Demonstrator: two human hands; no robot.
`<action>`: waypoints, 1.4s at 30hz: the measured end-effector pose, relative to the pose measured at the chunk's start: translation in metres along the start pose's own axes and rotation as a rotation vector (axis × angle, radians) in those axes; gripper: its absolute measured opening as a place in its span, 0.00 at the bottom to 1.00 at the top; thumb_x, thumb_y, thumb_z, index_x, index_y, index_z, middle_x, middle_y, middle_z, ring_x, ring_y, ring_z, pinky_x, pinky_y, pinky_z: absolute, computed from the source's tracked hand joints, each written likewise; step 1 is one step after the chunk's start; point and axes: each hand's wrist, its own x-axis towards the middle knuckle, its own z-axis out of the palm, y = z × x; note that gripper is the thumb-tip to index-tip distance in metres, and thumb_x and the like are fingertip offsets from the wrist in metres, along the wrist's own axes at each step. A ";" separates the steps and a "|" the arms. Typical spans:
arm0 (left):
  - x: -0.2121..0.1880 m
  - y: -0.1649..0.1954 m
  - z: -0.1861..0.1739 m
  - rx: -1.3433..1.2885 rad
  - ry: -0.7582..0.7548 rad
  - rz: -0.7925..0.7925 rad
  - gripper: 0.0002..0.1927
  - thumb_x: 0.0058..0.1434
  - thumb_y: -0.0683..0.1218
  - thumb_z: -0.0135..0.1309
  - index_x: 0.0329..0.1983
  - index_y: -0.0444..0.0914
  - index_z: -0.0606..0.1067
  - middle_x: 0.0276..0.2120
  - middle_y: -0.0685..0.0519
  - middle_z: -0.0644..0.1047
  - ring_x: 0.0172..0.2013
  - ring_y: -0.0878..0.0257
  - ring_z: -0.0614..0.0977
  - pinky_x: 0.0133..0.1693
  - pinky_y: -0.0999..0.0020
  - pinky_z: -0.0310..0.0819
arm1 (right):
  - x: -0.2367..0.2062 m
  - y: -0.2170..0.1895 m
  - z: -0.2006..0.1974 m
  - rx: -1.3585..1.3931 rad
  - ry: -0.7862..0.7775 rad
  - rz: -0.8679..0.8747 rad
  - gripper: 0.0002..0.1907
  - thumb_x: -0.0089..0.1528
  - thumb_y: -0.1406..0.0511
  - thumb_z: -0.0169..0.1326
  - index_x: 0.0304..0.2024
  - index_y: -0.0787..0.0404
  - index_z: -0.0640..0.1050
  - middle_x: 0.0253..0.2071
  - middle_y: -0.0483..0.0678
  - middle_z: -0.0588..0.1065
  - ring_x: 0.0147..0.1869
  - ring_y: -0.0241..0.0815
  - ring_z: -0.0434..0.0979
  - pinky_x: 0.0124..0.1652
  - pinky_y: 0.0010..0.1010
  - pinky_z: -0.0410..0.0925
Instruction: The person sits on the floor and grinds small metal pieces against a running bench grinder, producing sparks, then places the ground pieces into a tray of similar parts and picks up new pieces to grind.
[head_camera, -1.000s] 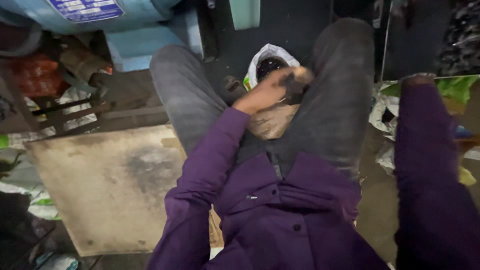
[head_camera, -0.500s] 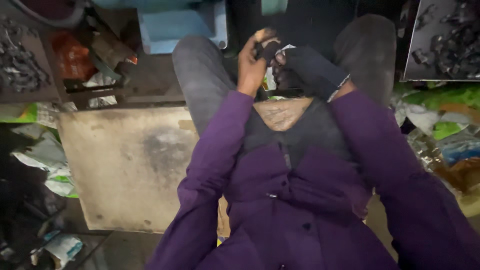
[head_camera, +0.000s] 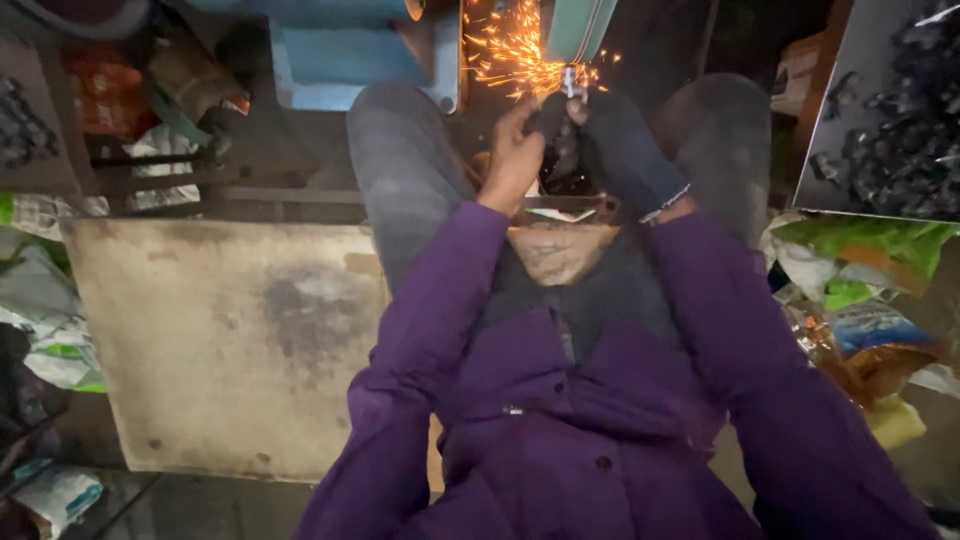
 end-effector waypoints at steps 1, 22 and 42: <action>-0.003 0.001 -0.002 0.032 -0.009 0.043 0.27 0.58 0.30 0.41 0.61 0.30 0.73 0.50 0.49 0.79 0.49 0.63 0.80 0.52 0.71 0.73 | -0.003 -0.001 0.001 -0.165 -0.009 -0.093 0.09 0.71 0.64 0.53 0.50 0.61 0.76 0.39 0.44 0.77 0.41 0.33 0.76 0.42 0.26 0.71; 0.007 0.021 0.005 -0.583 -0.273 -0.187 0.15 0.76 0.41 0.40 0.62 0.32 0.70 0.44 0.48 0.77 0.42 0.58 0.79 0.42 0.56 0.79 | 0.006 0.010 0.004 0.392 0.086 0.226 0.08 0.71 0.58 0.52 0.44 0.55 0.76 0.32 0.37 0.75 0.31 0.28 0.72 0.26 0.20 0.60; -0.009 -0.009 0.029 -0.680 -0.262 -0.100 0.27 0.74 0.34 0.43 0.76 0.34 0.62 0.66 0.47 0.69 0.66 0.58 0.69 0.68 0.64 0.61 | 0.006 0.018 -0.006 -0.154 0.319 -0.369 0.16 0.76 0.57 0.51 0.46 0.64 0.78 0.37 0.44 0.77 0.38 0.32 0.73 0.38 0.27 0.67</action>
